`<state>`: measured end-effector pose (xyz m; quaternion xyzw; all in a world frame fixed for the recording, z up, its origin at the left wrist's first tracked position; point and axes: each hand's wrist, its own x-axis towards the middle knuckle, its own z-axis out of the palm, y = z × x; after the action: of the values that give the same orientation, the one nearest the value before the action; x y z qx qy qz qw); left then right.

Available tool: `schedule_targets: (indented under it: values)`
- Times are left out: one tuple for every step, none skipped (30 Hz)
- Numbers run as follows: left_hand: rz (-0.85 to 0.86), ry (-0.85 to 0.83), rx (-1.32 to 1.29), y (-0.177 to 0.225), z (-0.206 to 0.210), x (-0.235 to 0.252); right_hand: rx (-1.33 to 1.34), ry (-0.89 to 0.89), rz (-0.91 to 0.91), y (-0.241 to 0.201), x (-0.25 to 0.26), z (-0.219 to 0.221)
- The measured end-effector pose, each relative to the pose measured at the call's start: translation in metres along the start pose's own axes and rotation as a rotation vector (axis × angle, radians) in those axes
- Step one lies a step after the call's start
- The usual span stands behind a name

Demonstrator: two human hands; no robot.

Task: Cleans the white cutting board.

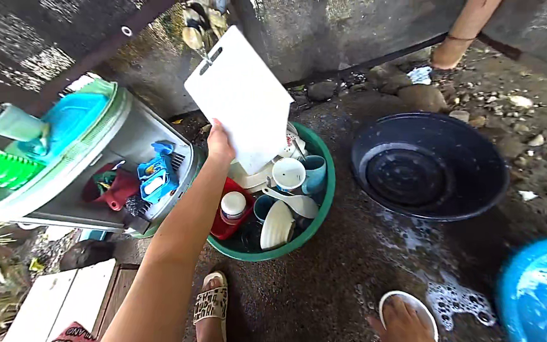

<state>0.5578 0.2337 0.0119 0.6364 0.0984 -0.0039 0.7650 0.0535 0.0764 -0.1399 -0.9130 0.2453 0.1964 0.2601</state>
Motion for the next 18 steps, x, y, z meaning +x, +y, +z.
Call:
schedule_targets:
  values:
    - [-0.014, 0.056, -0.008, 0.001, -0.007, 0.006, 0.046, -0.008, -0.02, 0.004, 0.002, -0.003]
    - [-0.02, 0.096, -0.012, 0.001, -0.013, 0.012, 0.097, -0.015, -0.04, 0.007, 0.002, -0.007]
    - [-0.019, 0.11, -0.015, 0.0, -0.017, 0.017, 0.153, -0.031, -0.053, 0.01, 0.001, -0.013]
    - [-0.011, 0.117, -0.016, -0.002, -0.02, 0.02, 0.197, -0.055, -0.053, 0.012, 0.001, -0.019]
    - [-0.001, 0.118, -0.01, -0.004, -0.021, 0.023, 0.206, -0.093, -0.044, 0.014, 0.001, -0.024]
    - [0.007, 0.112, 0.004, -0.007, -0.02, 0.024, 0.19, -0.147, -0.025, 0.016, 0.002, -0.029]
    - [0.007, 0.116, 0.016, -0.008, -0.018, 0.024, 0.162, -0.19, -0.013, 0.017, 0.003, -0.031]
    - [0.002, 0.121, 0.029, -0.01, -0.016, 0.023, 0.128, -0.212, -0.012, 0.018, 0.004, -0.029]
    - [0.001, 0.113, 0.025, -0.012, -0.013, 0.022, 0.084, -0.209, -0.013, 0.018, 0.007, -0.024]
    - [0.009, 0.077, -0.001, -0.013, -0.01, 0.02, 0.033, -0.179, -0.01, 0.018, 0.009, -0.015]
    - [0.018, 0.021, -0.033, -0.015, -0.01, 0.019, -0.008, -0.105, -0.012, 0.02, 0.011, -0.003]
    - [0.023, -0.042, -0.065, -0.015, -0.01, 0.016, -0.009, -0.051, -0.007, 0.017, 0.011, 0.002]
    - [0.014, -0.103, -0.097, -0.015, -0.012, 0.011, 0.044, -0.01, 0.011, 0.011, 0.009, -0.002]
    - [-0.008, -0.145, -0.134, -0.013, -0.014, 0.003, 0.126, 0.039, 0.03, 0.009, 0.007, -0.008]
    - [-0.034, -0.185, -0.166, -0.011, -0.018, -0.006, 0.239, 0.066, 0.05, 0.01, 0.005, -0.018]
    - [-0.065, -0.213, -0.201, -0.009, -0.023, -0.017, 0.387, 0.085, 0.062, 0.01, 0.003, -0.033]
    - [-0.092, -0.249, -0.235, -0.008, -0.029, -0.028, 0.535, 0.114, 0.042, 0.015, 0.002, -0.047]
    - [-0.118, -0.277, -0.267, -0.007, -0.036, -0.039, 0.695, 0.142, 0.011, 0.014, 0.003, -0.065]
